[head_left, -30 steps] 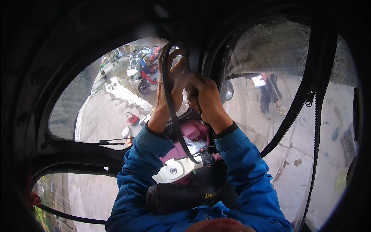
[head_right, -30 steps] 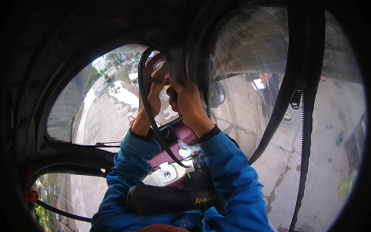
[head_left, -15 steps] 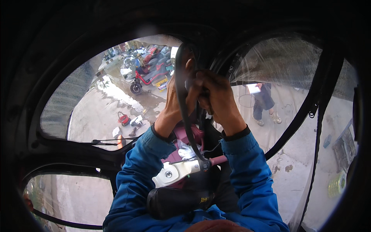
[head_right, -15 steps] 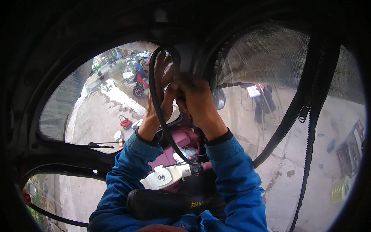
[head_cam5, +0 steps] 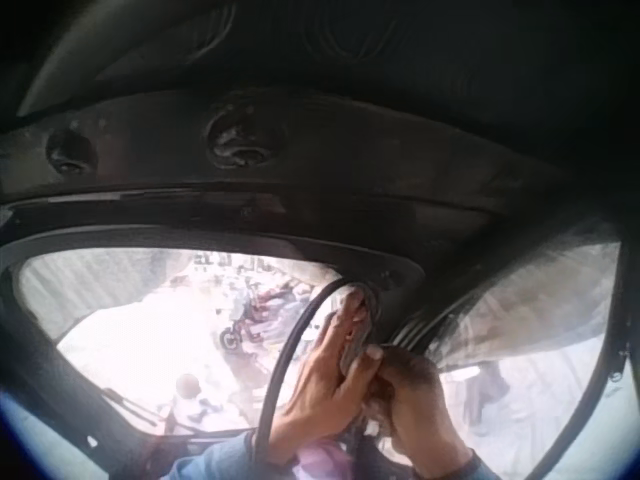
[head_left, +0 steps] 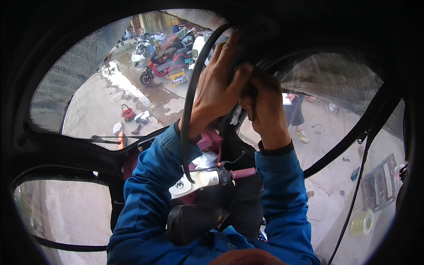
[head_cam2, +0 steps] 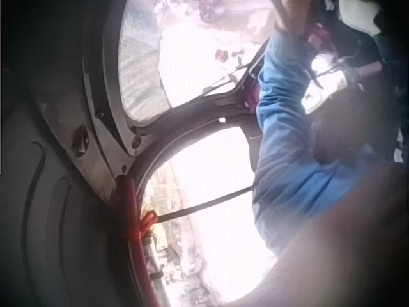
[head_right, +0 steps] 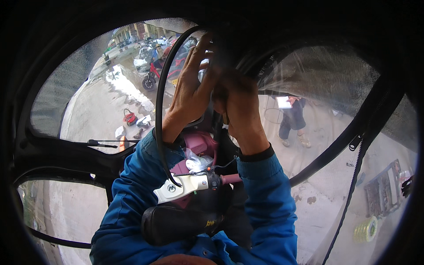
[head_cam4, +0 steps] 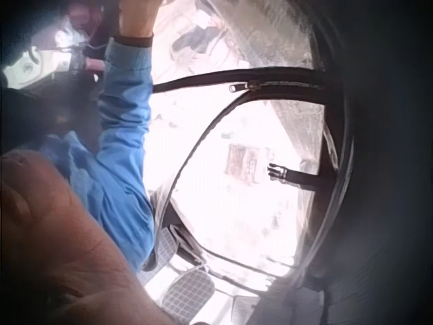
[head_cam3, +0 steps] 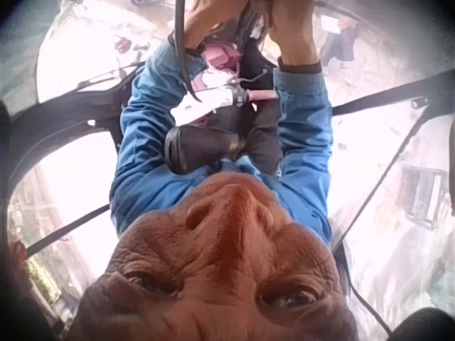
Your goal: The person repeatedly uses a small metal tool to pry and reseat the zipper of a transparent scooter cover. They work along the top edge and side seams, adjusting the zipper tape and cover fabric while seated on the scooter.
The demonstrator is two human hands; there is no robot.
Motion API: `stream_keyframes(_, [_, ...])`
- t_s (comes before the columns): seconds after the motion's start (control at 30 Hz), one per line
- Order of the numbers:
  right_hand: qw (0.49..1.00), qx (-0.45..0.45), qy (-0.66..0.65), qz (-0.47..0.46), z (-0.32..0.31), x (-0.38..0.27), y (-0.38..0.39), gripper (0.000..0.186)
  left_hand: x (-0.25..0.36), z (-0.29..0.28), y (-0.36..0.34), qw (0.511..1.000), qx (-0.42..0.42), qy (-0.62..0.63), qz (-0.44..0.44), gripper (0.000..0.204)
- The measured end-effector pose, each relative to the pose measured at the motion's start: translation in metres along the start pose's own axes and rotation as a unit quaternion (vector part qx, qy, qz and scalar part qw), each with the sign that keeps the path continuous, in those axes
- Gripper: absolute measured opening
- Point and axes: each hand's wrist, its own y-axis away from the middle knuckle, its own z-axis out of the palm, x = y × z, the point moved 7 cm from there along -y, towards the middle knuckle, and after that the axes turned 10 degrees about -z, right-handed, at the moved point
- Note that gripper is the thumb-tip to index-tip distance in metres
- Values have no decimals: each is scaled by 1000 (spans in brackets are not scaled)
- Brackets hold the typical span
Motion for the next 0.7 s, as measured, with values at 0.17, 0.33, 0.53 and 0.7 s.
stream_keyframes(0.17, [998, 13, -51, 20, 7, 8, 2, 25, 8, -5, -6, 999, 13, 13, 30, 72])
stream_keyframes(0.33, [996, 14, -89, 22, 9, 3, -1, 23, 12, -7, -7, 993, -24, 115, 5, 65])
stream_keyframes(0.53, [996, 8, -73, -49, 14, 0, -5, 22, 13, -8, -9, 987, -37, 157, -13, 65])
stream_keyframes(0.7, [989, 21, -144, -5, 17, 6, -1, 25, 8, -8, -14, 986, -47, 152, -43, 66])
